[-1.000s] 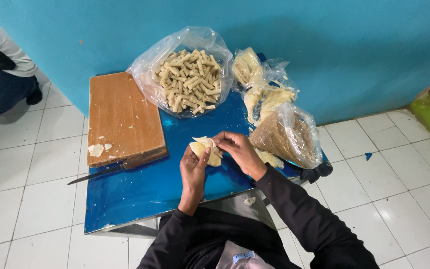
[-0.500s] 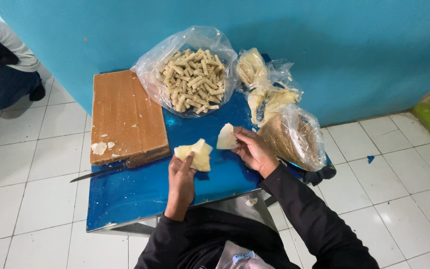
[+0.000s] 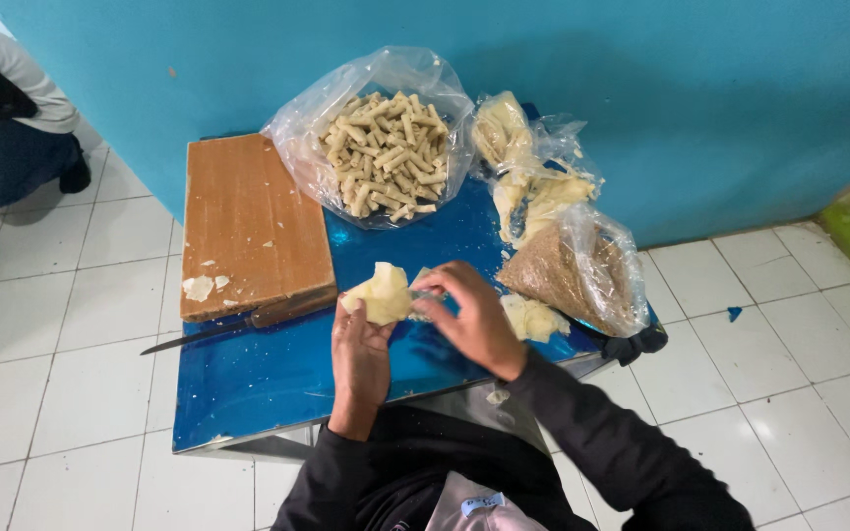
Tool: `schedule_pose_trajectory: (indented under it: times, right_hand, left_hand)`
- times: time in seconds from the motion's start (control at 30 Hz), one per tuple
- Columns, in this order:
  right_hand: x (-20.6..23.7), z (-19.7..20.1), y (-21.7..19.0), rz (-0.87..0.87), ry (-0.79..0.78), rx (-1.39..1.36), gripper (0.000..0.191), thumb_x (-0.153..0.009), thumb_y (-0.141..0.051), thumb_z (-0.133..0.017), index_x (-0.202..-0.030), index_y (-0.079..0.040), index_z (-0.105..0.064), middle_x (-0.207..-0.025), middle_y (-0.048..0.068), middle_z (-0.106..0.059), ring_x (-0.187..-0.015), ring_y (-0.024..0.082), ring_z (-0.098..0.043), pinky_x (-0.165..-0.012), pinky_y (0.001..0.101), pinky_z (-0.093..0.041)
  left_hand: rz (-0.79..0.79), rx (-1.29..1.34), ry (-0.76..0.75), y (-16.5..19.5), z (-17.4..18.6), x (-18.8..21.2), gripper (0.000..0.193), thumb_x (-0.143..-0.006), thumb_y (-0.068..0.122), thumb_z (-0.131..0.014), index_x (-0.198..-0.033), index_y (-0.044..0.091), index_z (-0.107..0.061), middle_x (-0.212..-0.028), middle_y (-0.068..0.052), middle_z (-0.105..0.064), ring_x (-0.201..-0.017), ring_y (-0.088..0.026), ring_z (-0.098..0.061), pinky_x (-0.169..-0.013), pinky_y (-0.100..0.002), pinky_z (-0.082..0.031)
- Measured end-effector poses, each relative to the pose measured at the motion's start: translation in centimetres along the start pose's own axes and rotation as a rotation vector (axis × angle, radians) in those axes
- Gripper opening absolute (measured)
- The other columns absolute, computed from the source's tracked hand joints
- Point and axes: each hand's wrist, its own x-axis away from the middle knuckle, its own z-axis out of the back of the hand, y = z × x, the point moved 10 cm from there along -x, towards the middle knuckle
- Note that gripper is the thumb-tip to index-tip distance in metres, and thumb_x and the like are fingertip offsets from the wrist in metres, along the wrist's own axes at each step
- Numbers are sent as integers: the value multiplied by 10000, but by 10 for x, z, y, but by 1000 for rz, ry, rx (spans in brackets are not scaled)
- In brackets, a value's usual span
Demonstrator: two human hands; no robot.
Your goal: The person tears small pieces from thin dough sheets on a blue table and pinches and flattens the pieces by hand, setting them aside while a plastic bag of fried dough snacks and dough scraps sit on the table. A knife lies unused at the table edge.
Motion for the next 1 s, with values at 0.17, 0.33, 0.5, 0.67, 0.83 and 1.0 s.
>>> schedule_pose_trajectory:
  times: [0.17,0.33,0.5,0.67,0.83,1.0]
  right_hand:
    - [1,-27,19,-139,21,-26,188,-915,-118,-741,-1043,-13,-652,-1010,90,-678,-859,213,-684,-733,297,-537]
    - [30,-51,109,-597,-49,-806,123,-1046,-155,-659,-1098,-45,-669,-993,17,-691,-923,103,-656,-797,259,-530]
    - [57,-56,140,-842,-104,-1293,108,-1035,-183,-614,-1055,-80,-643,-976,37,-718,-909,118,-697,-813,265,-555]
    - [61,-39,149,-905,-84,-1315,158,-1048,-180,-604,-1151,-67,-647,-993,25,-715,-908,114,-683,-828,280,-553]
    - [28,4,131,-445,-29,-525,175,-1064,-164,-646,-1185,-42,-678,-1052,45,-749,-972,124,-700,-833,289,-551]
    - [26,-18,53,88,-108,356,178,-1009,-65,-645,-1163,-105,-724,-1142,87,-727,-1039,231,-692,-923,348,-562]
  left_hand:
    - [4,-110,-31,-6,-10,9,298,-1137,135,-441,-1408,19,-479,-1239,-134,-590,-1085,-208,-537,-963,-390,-443]
    - [-11,-209,-54,11,-17,15,268,-1071,158,-405,-1283,14,-482,-1222,-156,-654,-1148,-238,-666,-1010,-396,-534]
    - [-44,-266,24,22,-3,12,261,-1073,162,-438,-1263,-5,-504,-1188,-158,-651,-1099,-225,-676,-944,-387,-562]
    - [-142,-756,101,51,9,12,263,-1078,160,-532,-1290,6,-532,-1082,-182,-683,-951,-257,-667,-808,-374,-534]
    - [-472,-1492,144,85,-21,26,311,-1033,143,-587,-1326,41,-556,-1183,-204,-679,-1050,-372,-672,-868,-422,-532]
    - [-690,-1766,41,72,-58,34,410,-946,53,-590,-1351,-3,-578,-1324,-214,-610,-1234,-386,-551,-995,-497,-421]
